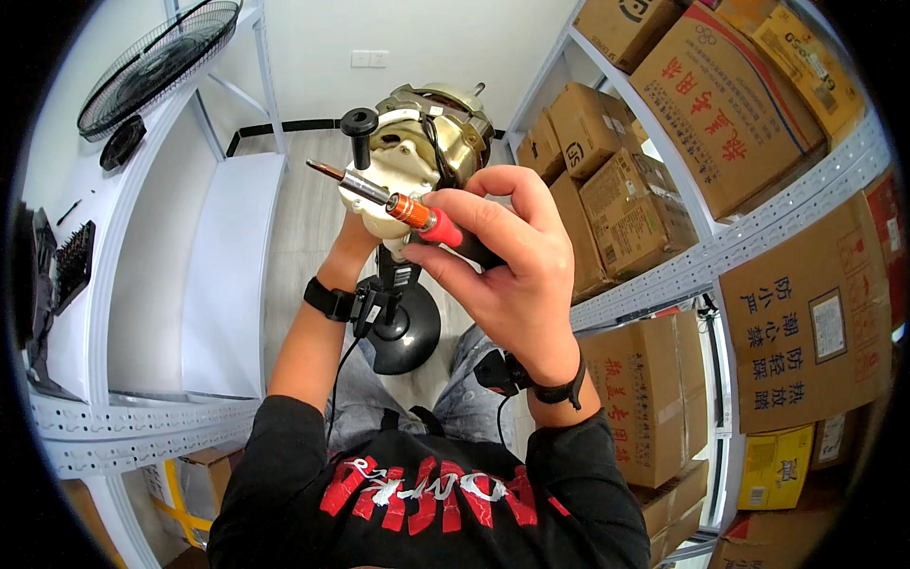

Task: The person uses a screwdriver to tighten screws on a white electrical component attached to a black stand. They repeatedly adjust the component's position and apply pressure with the tool to secure fasteners.

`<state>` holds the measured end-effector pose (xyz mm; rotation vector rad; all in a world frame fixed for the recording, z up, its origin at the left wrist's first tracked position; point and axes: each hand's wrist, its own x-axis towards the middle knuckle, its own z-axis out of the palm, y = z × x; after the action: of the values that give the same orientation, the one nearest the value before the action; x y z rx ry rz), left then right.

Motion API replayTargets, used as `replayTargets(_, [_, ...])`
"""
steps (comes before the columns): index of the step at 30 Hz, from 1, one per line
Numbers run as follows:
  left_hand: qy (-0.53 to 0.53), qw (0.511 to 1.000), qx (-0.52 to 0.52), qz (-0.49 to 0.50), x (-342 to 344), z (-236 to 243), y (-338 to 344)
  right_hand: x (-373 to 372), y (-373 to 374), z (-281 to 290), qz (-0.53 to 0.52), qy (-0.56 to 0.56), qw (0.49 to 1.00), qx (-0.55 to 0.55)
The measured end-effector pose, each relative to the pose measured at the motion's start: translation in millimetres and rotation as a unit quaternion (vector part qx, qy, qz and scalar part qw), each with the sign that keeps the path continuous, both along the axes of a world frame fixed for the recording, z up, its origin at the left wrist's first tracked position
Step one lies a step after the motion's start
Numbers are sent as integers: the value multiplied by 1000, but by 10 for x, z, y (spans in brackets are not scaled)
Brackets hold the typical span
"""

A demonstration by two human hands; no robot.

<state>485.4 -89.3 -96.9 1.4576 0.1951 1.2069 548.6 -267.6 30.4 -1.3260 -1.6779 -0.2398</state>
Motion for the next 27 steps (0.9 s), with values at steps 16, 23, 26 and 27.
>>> replayTargets(16, [-18,995,-55,-77,29,-129,85,-25,-1,102,22,-50,998,-30])
replayTargets(23, [-3,992,-62,-113,-11,-131,132,-53,-11,118,8,-57,998,-31])
replayTargets(26, [61,985,160,-9,-147,-95,203,-16,20,126,9,-61,998,-31])
replayTargets(27, [71,980,187,24,-291,-72,211,-11,35,124,12,-55,998,-31])
